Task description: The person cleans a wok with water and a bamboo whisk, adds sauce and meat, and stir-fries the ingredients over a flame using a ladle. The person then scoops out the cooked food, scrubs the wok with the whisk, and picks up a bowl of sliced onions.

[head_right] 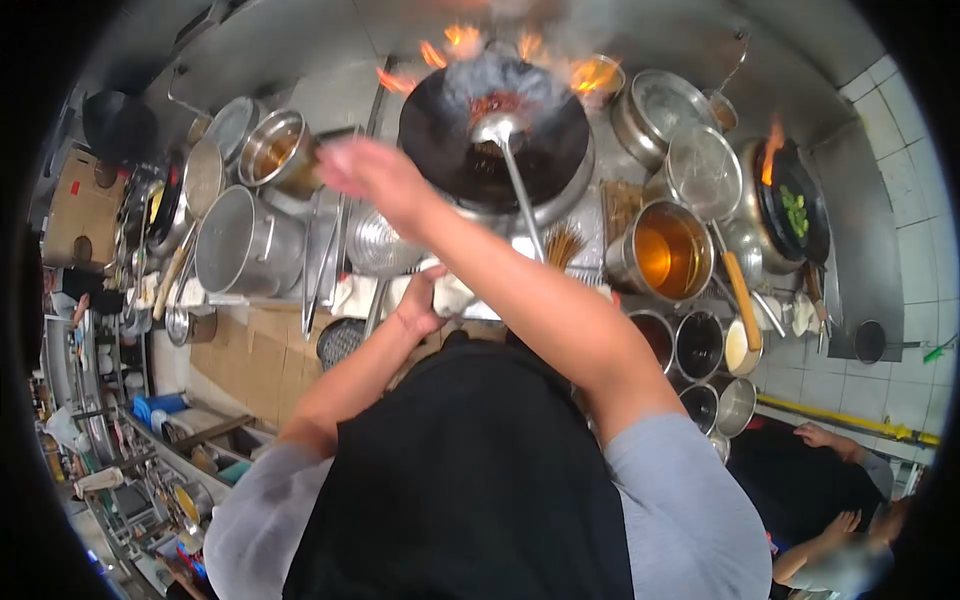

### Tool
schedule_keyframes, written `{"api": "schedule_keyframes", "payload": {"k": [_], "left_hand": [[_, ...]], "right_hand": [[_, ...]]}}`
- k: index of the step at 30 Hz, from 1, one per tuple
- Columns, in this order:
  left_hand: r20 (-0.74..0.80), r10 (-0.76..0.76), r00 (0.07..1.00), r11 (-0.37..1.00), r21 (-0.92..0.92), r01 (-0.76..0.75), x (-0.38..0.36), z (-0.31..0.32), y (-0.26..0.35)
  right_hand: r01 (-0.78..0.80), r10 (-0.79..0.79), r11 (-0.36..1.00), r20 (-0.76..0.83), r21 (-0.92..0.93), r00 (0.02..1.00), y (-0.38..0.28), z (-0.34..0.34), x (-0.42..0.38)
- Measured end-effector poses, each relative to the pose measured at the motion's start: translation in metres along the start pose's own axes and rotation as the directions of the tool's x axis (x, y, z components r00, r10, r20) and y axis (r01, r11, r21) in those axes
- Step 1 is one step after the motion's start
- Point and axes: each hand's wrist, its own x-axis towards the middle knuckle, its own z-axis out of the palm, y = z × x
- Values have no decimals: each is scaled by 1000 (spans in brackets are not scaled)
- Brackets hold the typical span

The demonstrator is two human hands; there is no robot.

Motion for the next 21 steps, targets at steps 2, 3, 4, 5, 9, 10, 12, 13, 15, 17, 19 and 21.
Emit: {"api": "schedule_keyframes", "payload": {"k": [2,3,4,5,9,10,12,13,15,17,19,21], "left_hand": [[553,472,687,393,565,-725,25,-24,-19],[567,435,699,436,547,-715,26,-9,-25],[447,273,852,846,310,-434,12,15,-18],[382,31,924,1000,-11,-29,1,30,-14],[181,81,980,997,-33,-77,-37,7,7],[155,137,978,989,-84,-125,-49,1,10],[108,102,989,981,-173,-82,-59,-19,14],[86,126,988,979,-172,-110,-49,-26,17],[76,186,980,976,-132,-175,-23,-23,22],[84,212,974,973,-112,-202,0,-4,37],[83,251,964,967,-60,-247,23,17,45],[-12,220,975,975,-4,-220,51,36,59]], "right_hand": [[42,-172,883,239,467,956,-33,71,49],[-66,-187,912,552,405,813,-35,100,64],[-156,-172,938,805,310,568,-33,111,68],[-151,-159,940,787,305,596,-39,85,45],[-227,626,774,767,-591,141,-109,-82,-113],[-362,815,579,506,-731,282,-143,-129,-149],[-709,787,461,-124,-533,605,-146,-183,-223],[-676,648,544,-262,-497,715,-132,-190,-232],[-539,304,414,-446,-733,841,-83,-195,-230],[-496,22,117,-497,-860,867,-21,-181,-214],[-496,-56,-3,-495,-869,867,46,-193,-211],[-460,-147,75,-466,-885,873,76,-212,-211]]}}
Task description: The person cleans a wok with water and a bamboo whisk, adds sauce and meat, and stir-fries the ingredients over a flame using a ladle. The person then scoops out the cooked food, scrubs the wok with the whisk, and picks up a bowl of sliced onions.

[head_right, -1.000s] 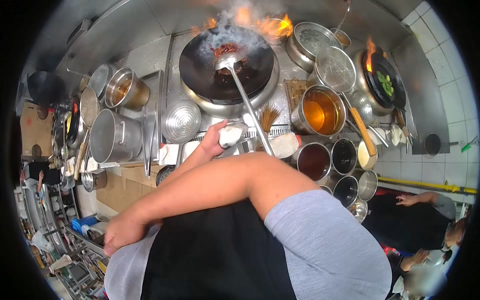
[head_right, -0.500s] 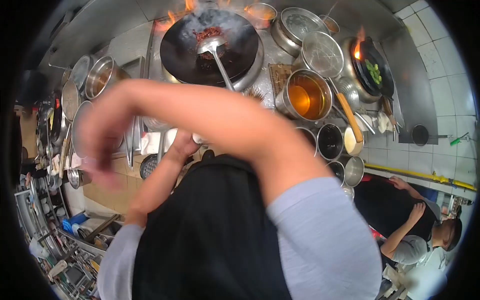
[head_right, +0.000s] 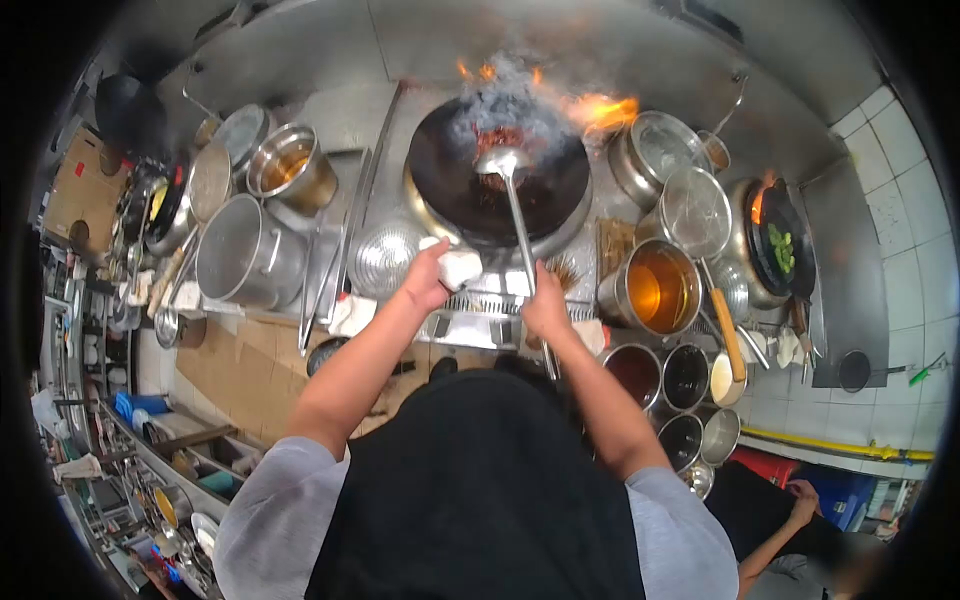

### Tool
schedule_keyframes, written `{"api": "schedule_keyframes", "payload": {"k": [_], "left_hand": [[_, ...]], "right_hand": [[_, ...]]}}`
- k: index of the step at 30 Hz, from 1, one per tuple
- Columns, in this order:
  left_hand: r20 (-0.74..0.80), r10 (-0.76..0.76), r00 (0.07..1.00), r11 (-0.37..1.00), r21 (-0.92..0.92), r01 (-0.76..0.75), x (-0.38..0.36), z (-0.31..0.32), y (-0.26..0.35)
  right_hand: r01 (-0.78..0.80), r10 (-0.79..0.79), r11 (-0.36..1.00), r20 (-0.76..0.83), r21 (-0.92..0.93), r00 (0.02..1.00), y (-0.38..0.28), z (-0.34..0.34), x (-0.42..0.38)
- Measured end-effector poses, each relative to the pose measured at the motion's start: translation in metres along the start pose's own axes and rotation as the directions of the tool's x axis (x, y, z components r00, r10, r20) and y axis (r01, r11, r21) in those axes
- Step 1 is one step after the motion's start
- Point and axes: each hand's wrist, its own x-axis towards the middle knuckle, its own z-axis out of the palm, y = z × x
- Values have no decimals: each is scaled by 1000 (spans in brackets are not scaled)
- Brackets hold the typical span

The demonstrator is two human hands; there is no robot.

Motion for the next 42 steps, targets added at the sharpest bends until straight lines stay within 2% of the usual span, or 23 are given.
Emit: {"api": "schedule_keyframes", "payload": {"k": [1,2,3,5,6,8,9,11,12,13,15,17,18,20,21,23,26,28,29,31,34,37,42], "left_hand": [[-14,-28,1000,999,-16,28,20,3,1],[-44,-27,999,999,20,28,38,8,3],[-83,-32,996,998,55,36,47,14,3],[-160,-49,986,997,50,57,54,31,7],[-161,-49,986,997,51,58,68,30,5],[-204,-33,979,987,150,64,89,30,-1],[-230,-4,973,989,143,38,90,32,-3],[-231,54,972,990,140,-22,121,15,-13],[-215,51,975,990,139,-21,114,21,-10],[-198,63,978,988,153,-33,115,21,-11],[-239,61,969,989,142,-28,115,19,-12],[-181,53,982,978,210,-14,140,-1,-19],[-170,120,978,972,222,-81,154,-12,-26],[-198,155,968,955,281,-95,140,-7,-22],[-180,135,974,966,243,-89,133,-3,-21],[-173,184,967,958,254,-137,146,-7,-26],[-244,203,948,927,360,-106,123,4,-24],[-146,139,980,980,165,-115,118,0,-27],[-81,124,989,990,79,-117,121,-4,-32],[-160,108,981,994,13,-107,106,4,-40],[-132,29,991,994,-99,-42,32,29,-55],[-255,59,965,998,16,-57,-55,76,-42],[-190,56,980,995,-67,-70,30,63,-38]], "right_hand": [[88,-86,996,-118,13,989,4,1,5],[-86,103,951,-43,298,994,-12,-12,2],[-47,85,934,-93,355,992,-12,-13,7],[24,68,953,-288,303,955,-3,-9,32],[39,58,951,-300,306,952,5,-6,52],[219,-164,975,-580,26,798,15,-7,96],[227,-168,974,-587,27,792,13,-14,107],[40,55,914,-220,404,974,4,-33,124],[-113,127,841,10,529,992,-5,-48,123],[-100,116,843,2,529,993,5,-48,123],[132,-227,829,112,543,967,31,-51,107],[428,-438,888,29,168,898,31,-71,64],[242,-259,963,161,115,952,13,-91,35],[217,-204,973,150,-77,967,12,-99,-10],[279,-276,960,72,-35,958,23,-92,-28],[147,-148,989,11,23,989,11,-91,-63],[99,-86,986,-100,136,991,5,-79,-103],[-96,106,931,-8,353,994,-18,-98,-116],[-75,73,874,22,480,997,1,-98,-119],[-377,217,627,312,682,925,-44,-156,-128],[-421,100,597,457,683,884,-50,-223,-133],[-471,6,618,596,629,803,-70,-261,-128],[-279,130,925,473,259,871,-75,-197,-78]]}}
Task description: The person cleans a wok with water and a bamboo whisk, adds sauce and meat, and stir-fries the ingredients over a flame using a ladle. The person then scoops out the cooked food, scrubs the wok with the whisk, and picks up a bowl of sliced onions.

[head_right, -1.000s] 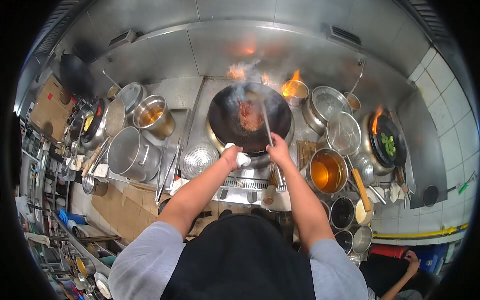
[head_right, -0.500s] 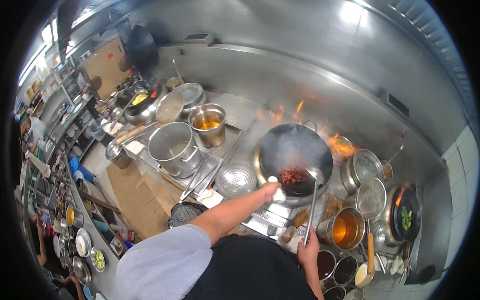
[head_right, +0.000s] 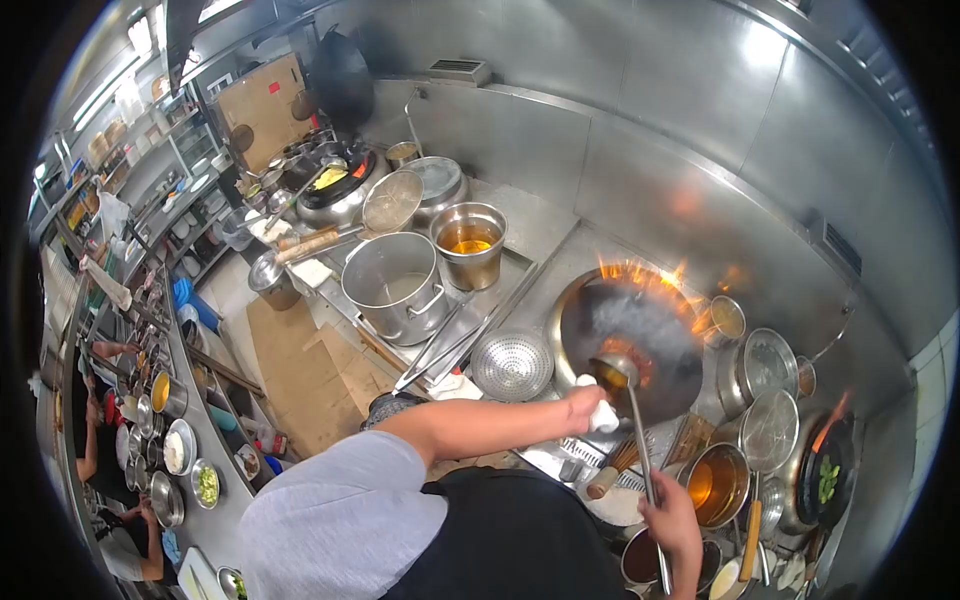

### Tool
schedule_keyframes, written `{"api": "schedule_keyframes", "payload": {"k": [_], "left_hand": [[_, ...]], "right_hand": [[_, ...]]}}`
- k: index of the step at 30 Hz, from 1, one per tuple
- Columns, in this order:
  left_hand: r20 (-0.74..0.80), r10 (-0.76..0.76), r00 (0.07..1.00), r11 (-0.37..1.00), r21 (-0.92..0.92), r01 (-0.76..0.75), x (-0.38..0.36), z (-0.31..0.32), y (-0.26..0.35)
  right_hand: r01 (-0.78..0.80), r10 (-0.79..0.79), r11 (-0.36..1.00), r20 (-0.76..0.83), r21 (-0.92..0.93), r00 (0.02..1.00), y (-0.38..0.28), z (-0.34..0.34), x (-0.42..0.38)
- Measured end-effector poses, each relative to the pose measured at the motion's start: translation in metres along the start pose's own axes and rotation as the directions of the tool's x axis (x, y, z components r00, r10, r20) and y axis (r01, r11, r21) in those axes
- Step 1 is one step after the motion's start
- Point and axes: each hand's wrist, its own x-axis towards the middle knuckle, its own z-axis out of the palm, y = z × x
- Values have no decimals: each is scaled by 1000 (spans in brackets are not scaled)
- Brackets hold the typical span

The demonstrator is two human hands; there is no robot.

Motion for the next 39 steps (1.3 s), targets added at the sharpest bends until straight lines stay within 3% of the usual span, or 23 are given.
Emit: {"api": "schedule_keyframes", "payload": {"k": [1,5,7,8,9,12,15,17,19,20,21,22,23,24,26,27,29,30,32,33,37,38,39], "left_hand": [[35,11,999,1000,-8,-10,28,-13,-4],[105,144,984,949,267,-168,49,-82,-40],[63,-40,997,982,187,27,10,-101,-42],[70,-55,996,977,208,39,8,-114,-49],[74,-71,995,972,229,52,9,-125,-53],[142,-121,983,983,152,99,-31,-79,-27],[85,-95,992,994,63,90,-16,-42,-12],[48,-94,994,995,43,92,-45,-20,-4],[26,-128,991,981,152,123,-71,-13,4],[83,-172,982,978,135,160,-55,-15,1],[22,-127,992,981,153,122,-65,-6,10],[-8,-110,994,984,138,110,-57,-2,14],[-34,-88,996,989,120,91,-40,1,13],[66,-122,990,990,77,117,0,-11,7],[28,33,999,985,168,-37,24,-24,1],[1,142,990,952,273,-137,36,-36,-10],[147,177,973,931,296,-214,45,-73,-33],[139,73,988,969,226,-103,24,-83,-35],[130,-85,988,984,164,63,2,-111,-40],[117,-139,983,978,170,118,4,-121,-44],[262,-140,955,990,48,132,-5,-86,-25],[213,-138,967,990,33,134,6,-71,-21],[165,-140,976,990,18,139,12,-61,-15]], "right_hand": [[145,-164,976,-111,-164,980,20,13,32],[229,-339,903,-275,-365,900,12,43,90],[192,-280,945,-354,-265,892,1,49,86],[339,-514,835,-394,-434,762,17,53,83],[337,-513,837,-406,-430,756,22,55,77],[194,-117,957,-325,216,938,8,63,22],[-1,71,926,-172,378,983,-17,49,-29],[147,-98,934,-163,325,982,5,31,-47],[61,-44,945,-63,321,997,-9,11,-62],[81,-66,959,-66,271,996,1,5,-50],[95,-82,970,-68,224,994,10,5,-41],[-62,71,989,-66,131,995,-26,6,-36],[-23,35,991,-90,131,995,-21,11,-14],[20,-9,995,-108,100,994,-4,15,17],[130,-185,962,-221,-240,958,7,29,67],[129,-185,960,-223,-247,957,6,37,82],[234,-318,940,-387,-248,865,-2,56,95],[238,-326,937,-387,-257,863,-11,60,85],[161,-226,969,-398,-190,889,-24,63,57],[239,-290,955,-391,-175,873,-11,64,45],[158,-96,966,-286,204,954,9,65,-19],[74,-5,937,-200,342,980,8,63,-33],[72,-3,937,-196,343,981,11,60,-43]]}}
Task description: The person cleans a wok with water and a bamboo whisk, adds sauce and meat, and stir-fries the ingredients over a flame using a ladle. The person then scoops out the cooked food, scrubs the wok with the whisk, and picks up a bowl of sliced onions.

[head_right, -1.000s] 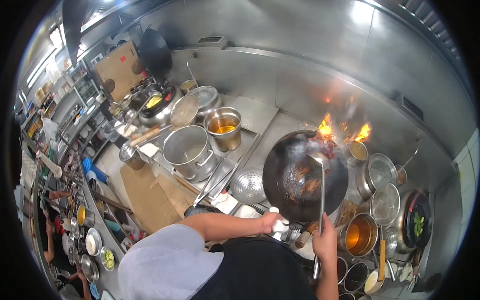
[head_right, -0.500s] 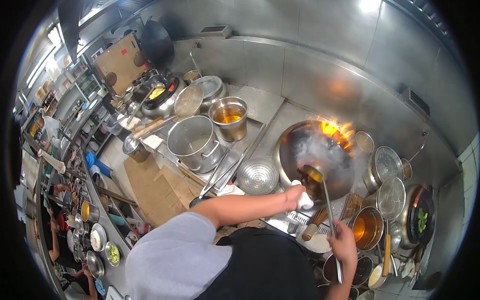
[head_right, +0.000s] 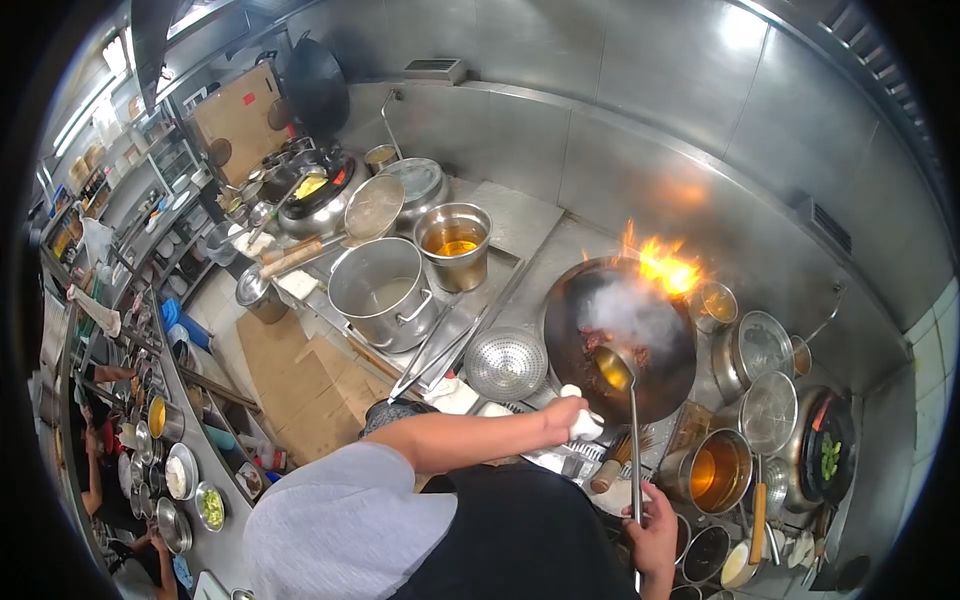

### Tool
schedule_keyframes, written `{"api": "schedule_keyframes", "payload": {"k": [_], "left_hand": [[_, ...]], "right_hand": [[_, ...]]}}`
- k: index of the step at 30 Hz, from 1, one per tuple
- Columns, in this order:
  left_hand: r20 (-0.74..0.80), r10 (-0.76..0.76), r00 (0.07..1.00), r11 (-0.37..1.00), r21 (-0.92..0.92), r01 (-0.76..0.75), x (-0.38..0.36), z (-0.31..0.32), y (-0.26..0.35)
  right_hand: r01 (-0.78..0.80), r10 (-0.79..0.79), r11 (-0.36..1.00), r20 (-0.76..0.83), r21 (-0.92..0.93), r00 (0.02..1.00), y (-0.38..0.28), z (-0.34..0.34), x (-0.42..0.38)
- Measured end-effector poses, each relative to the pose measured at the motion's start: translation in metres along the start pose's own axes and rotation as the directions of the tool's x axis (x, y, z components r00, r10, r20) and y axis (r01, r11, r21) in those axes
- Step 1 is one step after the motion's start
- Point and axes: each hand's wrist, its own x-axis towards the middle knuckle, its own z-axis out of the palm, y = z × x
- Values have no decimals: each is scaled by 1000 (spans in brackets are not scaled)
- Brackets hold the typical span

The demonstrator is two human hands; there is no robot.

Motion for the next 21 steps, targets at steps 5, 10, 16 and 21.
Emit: {"api": "schedule_keyframes", "payload": {"k": [5,10,16,21], "left_hand": [[-175,-22,984,993,108,41,-76,61,10],[-16,-42,999,999,-3,42,27,38,14],[-19,28,999,983,184,-24,13,-48,-11],[51,-16,999,995,98,11,-14,-33,-4]], "right_hand": [[41,-33,997,137,-58,990,-19,-28,-3],[109,-121,886,2,-450,993,-12,0,77],[318,-474,745,-131,-587,871,5,32,121],[125,-132,988,-74,-94,989,14,16,57]]}}
